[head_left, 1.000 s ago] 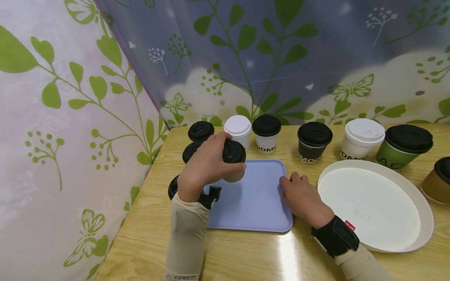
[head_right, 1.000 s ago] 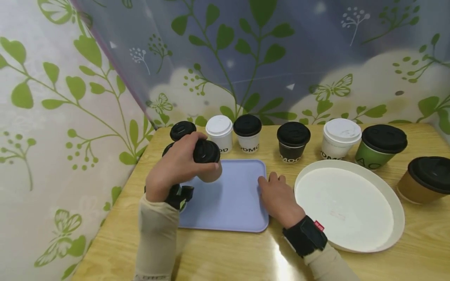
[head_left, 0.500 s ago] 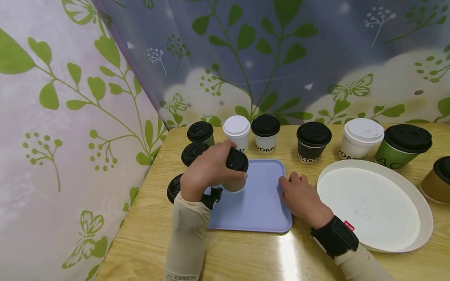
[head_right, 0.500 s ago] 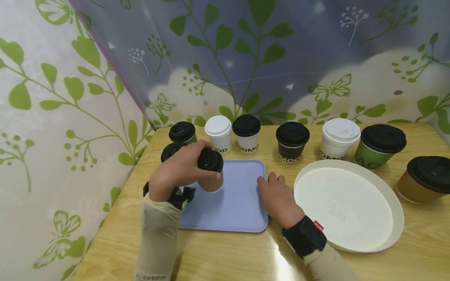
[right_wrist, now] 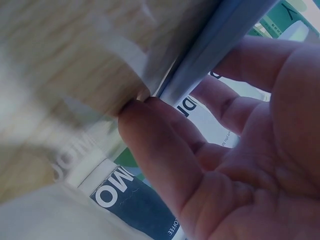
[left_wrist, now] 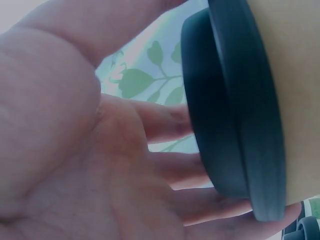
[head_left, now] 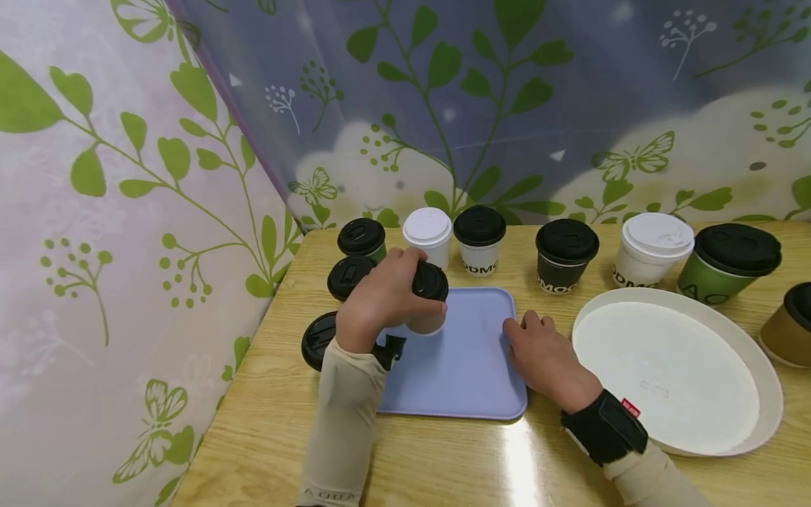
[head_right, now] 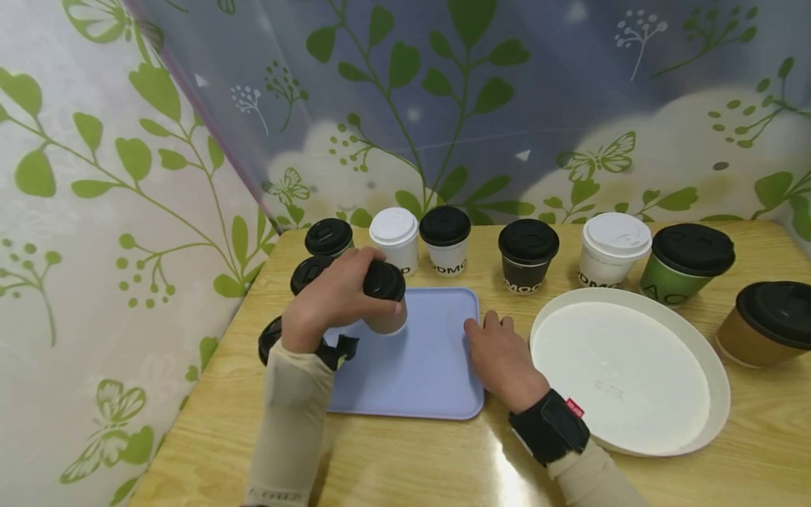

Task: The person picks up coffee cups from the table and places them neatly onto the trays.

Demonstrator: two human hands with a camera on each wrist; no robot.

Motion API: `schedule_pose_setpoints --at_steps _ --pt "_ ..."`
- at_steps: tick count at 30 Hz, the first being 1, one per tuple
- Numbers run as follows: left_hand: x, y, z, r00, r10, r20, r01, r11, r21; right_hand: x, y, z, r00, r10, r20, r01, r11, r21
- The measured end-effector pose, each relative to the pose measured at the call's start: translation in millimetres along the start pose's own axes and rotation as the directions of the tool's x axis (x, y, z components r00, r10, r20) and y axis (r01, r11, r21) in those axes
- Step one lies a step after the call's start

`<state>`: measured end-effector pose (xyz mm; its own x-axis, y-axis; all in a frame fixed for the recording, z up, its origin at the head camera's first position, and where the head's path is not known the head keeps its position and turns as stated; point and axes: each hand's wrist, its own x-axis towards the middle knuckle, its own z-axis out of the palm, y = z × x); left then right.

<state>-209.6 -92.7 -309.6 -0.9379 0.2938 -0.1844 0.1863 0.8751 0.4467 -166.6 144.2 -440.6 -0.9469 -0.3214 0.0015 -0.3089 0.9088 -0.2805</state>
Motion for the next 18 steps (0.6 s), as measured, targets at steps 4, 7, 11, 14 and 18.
schedule_pose_setpoints --at_steps 4,7,11,14,18 --pt "1.8 -1.0 0.9 1.0 -0.007 -0.019 0.007 1.0 0.014 0.4 -0.4 -0.2 1.0 0.002 -0.002 -0.002 1.0 -0.004" --pt "4.1 -1.8 1.8 0.999 -0.014 -0.034 0.015 1.0 0.017 0.7 -0.6 -0.9 1.0 0.003 0.0 -0.003 1.0 -0.004" --pt "8.5 -3.6 3.9 0.998 -0.019 -0.066 0.02 1.0 0.014 0.8 -1.0 -1.8 1.0 0.008 0.01 -0.008 1.0 -0.004" --pt "11.9 -5.1 5.3 0.995 -0.023 -0.094 0.024 1.0 0.009 0.9 -1.3 -1.8 1.0 0.011 0.02 -0.011 1.0 -0.001" --pt "15.5 -6.3 6.6 0.992 -0.037 -0.12 0.037 0.999 0.001 1.3 -0.4 -0.2 1.0 0.014 0.024 -0.014 1.0 0.001"
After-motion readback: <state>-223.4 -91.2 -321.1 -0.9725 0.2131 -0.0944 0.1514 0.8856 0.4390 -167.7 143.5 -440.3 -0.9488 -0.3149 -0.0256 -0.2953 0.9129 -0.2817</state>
